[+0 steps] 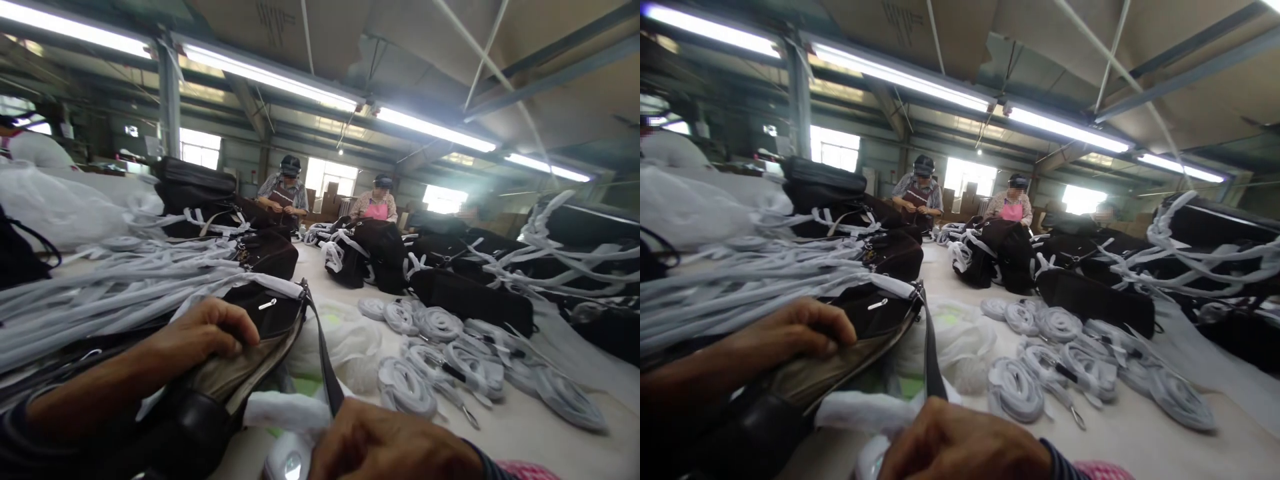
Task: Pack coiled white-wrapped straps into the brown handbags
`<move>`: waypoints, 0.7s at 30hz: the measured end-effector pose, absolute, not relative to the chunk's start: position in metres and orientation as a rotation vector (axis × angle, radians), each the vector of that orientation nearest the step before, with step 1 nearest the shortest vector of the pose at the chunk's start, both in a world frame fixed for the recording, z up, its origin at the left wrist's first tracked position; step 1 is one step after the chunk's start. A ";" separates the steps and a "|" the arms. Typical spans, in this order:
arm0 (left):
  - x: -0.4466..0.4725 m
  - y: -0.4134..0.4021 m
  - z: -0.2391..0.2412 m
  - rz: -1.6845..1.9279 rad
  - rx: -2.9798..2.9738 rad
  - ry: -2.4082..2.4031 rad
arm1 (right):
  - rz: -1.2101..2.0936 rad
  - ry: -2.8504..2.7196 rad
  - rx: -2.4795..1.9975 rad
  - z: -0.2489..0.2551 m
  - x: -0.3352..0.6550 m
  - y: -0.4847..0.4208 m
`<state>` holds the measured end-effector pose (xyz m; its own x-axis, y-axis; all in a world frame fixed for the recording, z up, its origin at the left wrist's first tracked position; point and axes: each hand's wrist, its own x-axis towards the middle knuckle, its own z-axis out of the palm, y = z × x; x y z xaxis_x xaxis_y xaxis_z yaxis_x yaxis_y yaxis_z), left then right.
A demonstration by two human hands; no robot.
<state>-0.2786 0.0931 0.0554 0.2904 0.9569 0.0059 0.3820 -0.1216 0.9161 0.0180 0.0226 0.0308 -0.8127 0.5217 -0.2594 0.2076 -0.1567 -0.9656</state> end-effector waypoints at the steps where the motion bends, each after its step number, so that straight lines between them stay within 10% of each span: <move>1: -0.277 0.089 0.054 0.865 1.613 1.257 | 1.966 -1.847 -0.941 0.036 0.026 0.022; 9: -0.277 0.054 0.057 1.198 1.670 1.436 | 0.669 -1.898 -1.428 0.018 0.024 0.053; 21: -0.248 0.045 0.039 1.317 1.669 1.386 | 1.311 -1.442 -1.213 0.037 0.037 0.072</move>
<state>-0.2483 0.0448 0.0387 -0.0349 0.9494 0.3120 0.3603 -0.2793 0.8901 0.0366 0.0723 0.0374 -0.1989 0.9795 -0.0316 0.1244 -0.0068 -0.9922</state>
